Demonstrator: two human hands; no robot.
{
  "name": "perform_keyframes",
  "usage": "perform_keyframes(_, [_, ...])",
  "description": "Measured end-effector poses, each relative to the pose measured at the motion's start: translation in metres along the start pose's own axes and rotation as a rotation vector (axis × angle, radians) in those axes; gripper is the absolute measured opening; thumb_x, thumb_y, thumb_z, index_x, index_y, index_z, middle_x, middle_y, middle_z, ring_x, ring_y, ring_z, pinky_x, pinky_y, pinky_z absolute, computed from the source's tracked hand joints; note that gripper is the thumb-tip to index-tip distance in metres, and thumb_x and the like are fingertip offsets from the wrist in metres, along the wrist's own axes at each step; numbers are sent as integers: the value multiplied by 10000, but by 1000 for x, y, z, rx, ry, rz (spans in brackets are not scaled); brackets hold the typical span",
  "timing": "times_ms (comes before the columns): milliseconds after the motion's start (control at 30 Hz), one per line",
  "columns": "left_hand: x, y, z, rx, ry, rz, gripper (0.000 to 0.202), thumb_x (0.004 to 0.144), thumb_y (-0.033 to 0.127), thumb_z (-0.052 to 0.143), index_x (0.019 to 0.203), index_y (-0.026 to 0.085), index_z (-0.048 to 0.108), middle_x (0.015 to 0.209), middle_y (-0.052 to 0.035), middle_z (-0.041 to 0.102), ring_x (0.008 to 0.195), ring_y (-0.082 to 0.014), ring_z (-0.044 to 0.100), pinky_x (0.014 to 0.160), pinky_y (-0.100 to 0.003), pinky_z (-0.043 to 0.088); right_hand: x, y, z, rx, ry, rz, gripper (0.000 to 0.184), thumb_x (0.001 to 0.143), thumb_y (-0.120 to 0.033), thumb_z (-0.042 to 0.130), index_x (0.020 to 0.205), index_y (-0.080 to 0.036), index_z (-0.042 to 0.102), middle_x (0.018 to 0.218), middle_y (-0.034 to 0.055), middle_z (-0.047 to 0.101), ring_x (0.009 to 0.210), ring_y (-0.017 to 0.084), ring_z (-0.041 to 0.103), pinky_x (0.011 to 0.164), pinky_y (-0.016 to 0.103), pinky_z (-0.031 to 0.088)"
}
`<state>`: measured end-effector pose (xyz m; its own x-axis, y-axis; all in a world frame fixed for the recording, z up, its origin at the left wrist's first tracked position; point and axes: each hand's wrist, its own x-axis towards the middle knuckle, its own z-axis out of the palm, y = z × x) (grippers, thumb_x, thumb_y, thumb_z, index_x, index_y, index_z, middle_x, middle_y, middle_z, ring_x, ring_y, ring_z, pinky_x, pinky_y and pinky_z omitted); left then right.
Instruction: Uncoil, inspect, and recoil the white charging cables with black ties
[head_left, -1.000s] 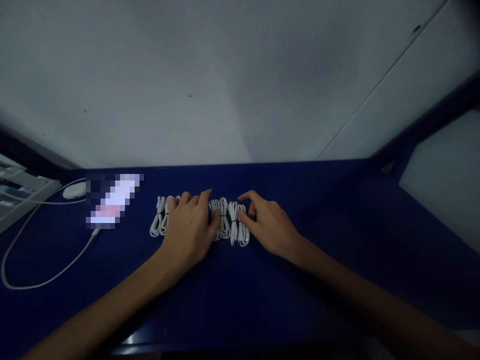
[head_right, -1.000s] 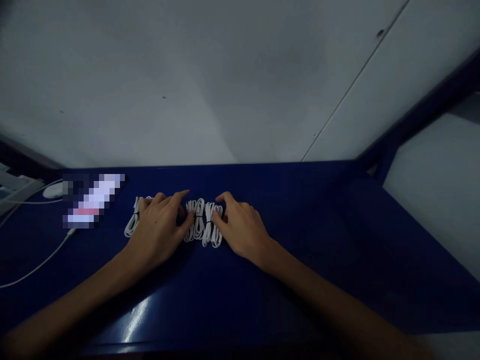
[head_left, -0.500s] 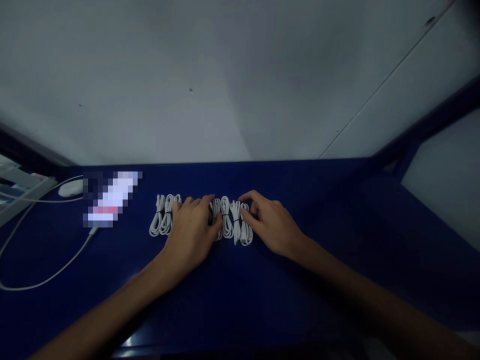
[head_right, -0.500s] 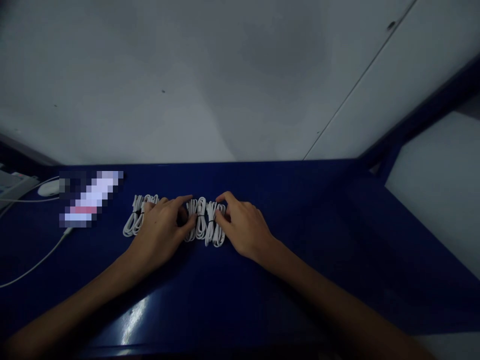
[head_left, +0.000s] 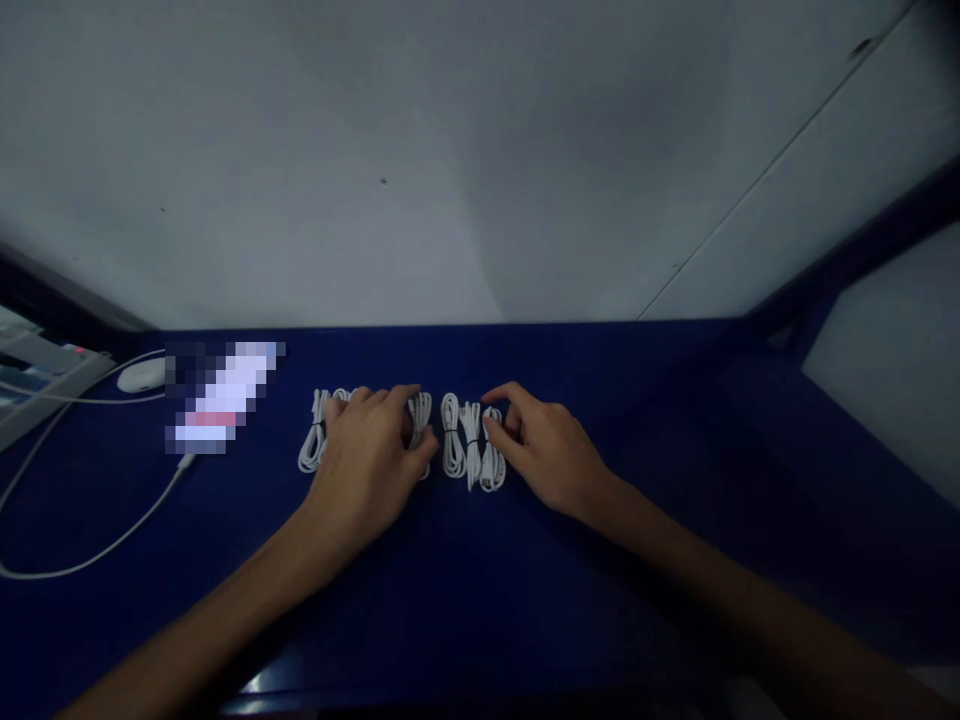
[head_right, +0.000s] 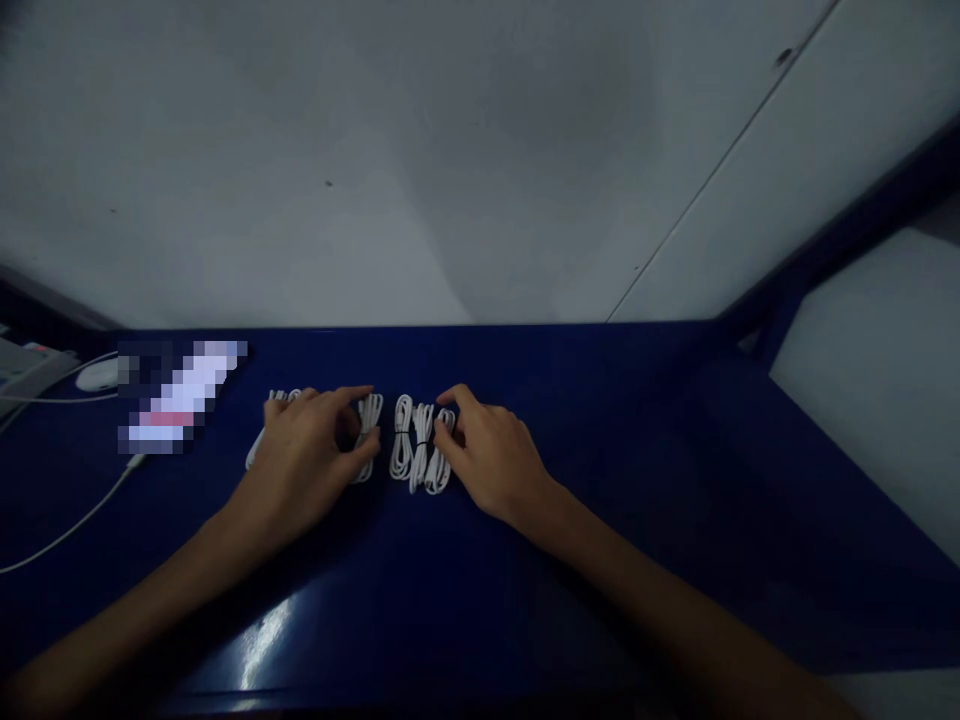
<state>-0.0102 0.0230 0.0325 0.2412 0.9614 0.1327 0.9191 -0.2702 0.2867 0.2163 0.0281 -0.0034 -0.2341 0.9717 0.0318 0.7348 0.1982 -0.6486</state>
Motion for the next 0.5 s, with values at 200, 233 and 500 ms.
perform_keyframes(200, [7,-39,-39,60,36,-117,423,1017,394,633,1399,226,702,1004,-64,820,1016,-377,732,1021,-647,410,-1,1,0,2,-11,-5,258,1097,-309,544,1291,-197,674,711,-20,692,629,173,653,654,339,468])
perform_keyframes(233, [8,-47,-42,69,26,-144,419,1013,386,630,1396,232,698,1001,-67,821,1027,-380,739,1037,-663,402,-1,2,0,0,-11,-2,257,1098,-309,544,1289,-197,675,715,-18,694,630,173,653,652,340,465])
perform_keyframes(500, [1,-79,-47,131,24,-264,373,1002,313,644,1363,246,712,940,-39,803,1043,-400,754,1029,-713,428,0,3,1,-13,-16,-5,282,1101,-339,529,1294,-193,673,744,-1,707,649,186,661,660,358,467])
